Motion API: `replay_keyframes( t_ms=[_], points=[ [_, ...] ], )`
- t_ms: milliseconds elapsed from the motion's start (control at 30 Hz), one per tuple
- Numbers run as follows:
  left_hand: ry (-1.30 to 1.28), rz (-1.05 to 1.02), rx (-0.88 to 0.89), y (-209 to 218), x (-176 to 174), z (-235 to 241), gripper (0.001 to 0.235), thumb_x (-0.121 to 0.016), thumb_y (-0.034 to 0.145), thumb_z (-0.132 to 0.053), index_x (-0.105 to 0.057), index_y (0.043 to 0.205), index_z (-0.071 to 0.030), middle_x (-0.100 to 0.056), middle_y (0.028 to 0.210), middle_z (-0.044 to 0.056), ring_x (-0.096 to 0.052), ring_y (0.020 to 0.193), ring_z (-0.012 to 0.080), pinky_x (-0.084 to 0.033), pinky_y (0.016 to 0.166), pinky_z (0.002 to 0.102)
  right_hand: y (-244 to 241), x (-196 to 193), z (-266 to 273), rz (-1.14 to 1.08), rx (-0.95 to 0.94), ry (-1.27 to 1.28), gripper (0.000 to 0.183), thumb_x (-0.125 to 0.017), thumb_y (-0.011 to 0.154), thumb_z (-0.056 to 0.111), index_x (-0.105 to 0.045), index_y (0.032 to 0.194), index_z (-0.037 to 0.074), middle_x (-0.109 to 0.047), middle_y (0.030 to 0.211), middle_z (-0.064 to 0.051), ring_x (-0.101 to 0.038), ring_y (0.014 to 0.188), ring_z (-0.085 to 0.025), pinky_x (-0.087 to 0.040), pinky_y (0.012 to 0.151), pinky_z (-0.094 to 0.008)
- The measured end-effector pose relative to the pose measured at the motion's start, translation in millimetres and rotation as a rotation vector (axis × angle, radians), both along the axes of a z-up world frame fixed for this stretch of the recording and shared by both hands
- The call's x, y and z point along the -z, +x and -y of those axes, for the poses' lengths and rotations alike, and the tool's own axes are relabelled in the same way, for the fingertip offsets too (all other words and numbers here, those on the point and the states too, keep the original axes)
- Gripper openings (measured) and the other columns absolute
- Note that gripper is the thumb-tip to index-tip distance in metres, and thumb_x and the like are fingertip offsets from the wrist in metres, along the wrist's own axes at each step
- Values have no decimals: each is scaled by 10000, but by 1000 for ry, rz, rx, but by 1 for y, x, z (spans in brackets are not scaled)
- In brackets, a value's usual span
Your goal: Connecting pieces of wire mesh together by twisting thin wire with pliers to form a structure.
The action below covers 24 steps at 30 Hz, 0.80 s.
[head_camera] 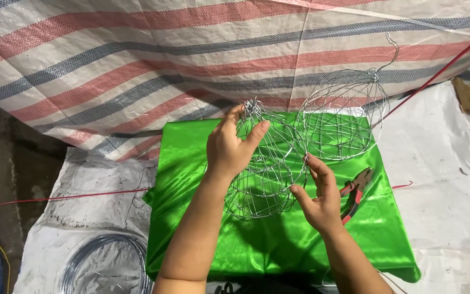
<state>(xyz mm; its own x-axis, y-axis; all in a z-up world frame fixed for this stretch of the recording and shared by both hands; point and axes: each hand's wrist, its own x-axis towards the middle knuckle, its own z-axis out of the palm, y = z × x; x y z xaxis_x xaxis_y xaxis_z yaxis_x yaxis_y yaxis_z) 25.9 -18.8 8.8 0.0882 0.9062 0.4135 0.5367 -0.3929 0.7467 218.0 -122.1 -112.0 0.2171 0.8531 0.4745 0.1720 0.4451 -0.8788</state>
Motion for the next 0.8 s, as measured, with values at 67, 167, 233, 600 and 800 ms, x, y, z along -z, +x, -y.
replay_keyframes(
  t_ms=[67,167,233,600,800],
  points=[
    [18,17,-7,2,-8,4,762,-655,922,-612,-619,1256,72,-694,1133,340,-701,1050,496,-592,781,624,-1,-13,2,46,-10,-12,730,-852,791,74,-475,1408,-35,-490,1492,-262,-482,1405,-445,-351,1156,-626],
    [32,31,-23,3,-10,3,733,-660,924,-601,-634,1243,59,-702,1120,329,-698,1046,506,-575,808,639,-2,-24,3,86,-7,-25,704,-850,791,62,-507,1398,-38,-481,1498,-283,-468,1402,-487,-351,1140,-668],
    [28,30,-29,2,-7,1,711,-674,914,-593,-644,1239,38,-712,1110,311,-694,1046,512,-558,831,656,-3,-22,3,82,9,-25,627,-829,818,48,-539,1367,-40,-491,1486,-289,-476,1391,-500,-363,1125,-681],
    [-78,9,39,-6,5,-7,731,-703,878,-638,-630,1292,-41,-693,1242,253,-650,1184,449,-521,971,611,1,-32,10,161,40,-53,549,-813,832,81,-600,1329,-11,-484,1520,-290,-508,1377,-468,-400,1126,-643],
    [-143,-66,319,-15,-16,13,1102,-552,812,-844,-529,1397,90,-561,1391,356,-488,1342,539,-390,1119,651,89,23,21,383,431,-462,986,-897,759,321,-406,1541,-24,-517,1464,-311,-484,1378,-471,-341,1183,-601]
  ],
)
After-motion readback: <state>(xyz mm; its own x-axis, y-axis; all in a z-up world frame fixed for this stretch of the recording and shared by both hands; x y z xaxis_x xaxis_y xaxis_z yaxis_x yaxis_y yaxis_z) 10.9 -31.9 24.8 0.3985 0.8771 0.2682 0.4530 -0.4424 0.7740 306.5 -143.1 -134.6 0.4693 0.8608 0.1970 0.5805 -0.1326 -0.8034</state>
